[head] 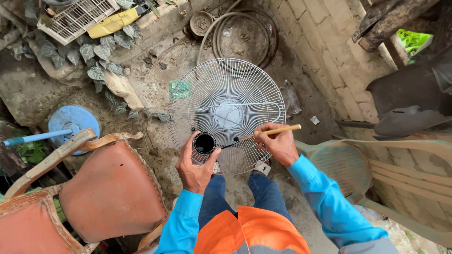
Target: The person holds a small can of dark paint in one hand and a brush in the other, painting the wire guard of an electric fan that lies on the ground. They dip the brush into the can and apply paint along the fan's wire frame, working around the guard throughout the clip.
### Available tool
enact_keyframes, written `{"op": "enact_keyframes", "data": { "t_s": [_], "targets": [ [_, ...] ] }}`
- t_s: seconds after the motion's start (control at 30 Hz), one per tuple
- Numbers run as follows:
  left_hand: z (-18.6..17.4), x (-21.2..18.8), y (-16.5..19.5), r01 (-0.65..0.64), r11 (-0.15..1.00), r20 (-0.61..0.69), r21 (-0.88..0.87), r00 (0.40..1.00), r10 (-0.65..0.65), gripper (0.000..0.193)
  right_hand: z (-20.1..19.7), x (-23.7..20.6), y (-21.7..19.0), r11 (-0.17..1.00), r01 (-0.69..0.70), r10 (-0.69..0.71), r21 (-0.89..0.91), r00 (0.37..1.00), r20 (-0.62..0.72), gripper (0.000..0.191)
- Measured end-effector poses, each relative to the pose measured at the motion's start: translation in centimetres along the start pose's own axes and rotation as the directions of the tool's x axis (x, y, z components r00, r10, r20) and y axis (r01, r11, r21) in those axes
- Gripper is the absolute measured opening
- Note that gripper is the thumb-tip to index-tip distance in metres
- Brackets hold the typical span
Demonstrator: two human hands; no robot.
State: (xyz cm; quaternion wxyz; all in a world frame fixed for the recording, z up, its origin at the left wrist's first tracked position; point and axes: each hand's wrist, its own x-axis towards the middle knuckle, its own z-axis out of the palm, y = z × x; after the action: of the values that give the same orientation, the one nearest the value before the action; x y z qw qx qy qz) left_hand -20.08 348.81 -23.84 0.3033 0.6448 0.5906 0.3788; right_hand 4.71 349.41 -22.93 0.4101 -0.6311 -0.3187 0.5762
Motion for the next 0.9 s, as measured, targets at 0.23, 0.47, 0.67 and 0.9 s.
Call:
{"op": "enact_keyframes", "data": {
  "t_s": [0.23,0.47,0.67,0.9],
  "targets": [
    [-0.2,0.0,0.3,-0.004,1.000,0.003,-0.017,1.000,0.004,0.070,0.9,2.2,-1.5,0.981,-0.157,0.165,-0.110,0.984,0.070,0.016],
    [0.2,-0.7,1.1,0.000,1.000,0.010,-0.013,1.000,0.000,0.069,0.1,3.5,-2.7,0.953,-0.242,0.248,-0.180,0.969,0.012,0.017],
    [0.6,-1.6,1.6,-0.014,0.999,-0.006,-0.031,1.000,0.014,0.070,-2.9,3.5,-2.5,0.965,-0.224,0.219,-0.140,0.975,-0.049,0.016],
    [1.2,-2.1,3.0,-0.062,0.998,-0.002,-0.017,0.998,0.062,0.068,-7.1,2.4,-0.9,0.965,-0.151,0.110,-0.216,0.976,-0.190,0.018]
  ]
}}
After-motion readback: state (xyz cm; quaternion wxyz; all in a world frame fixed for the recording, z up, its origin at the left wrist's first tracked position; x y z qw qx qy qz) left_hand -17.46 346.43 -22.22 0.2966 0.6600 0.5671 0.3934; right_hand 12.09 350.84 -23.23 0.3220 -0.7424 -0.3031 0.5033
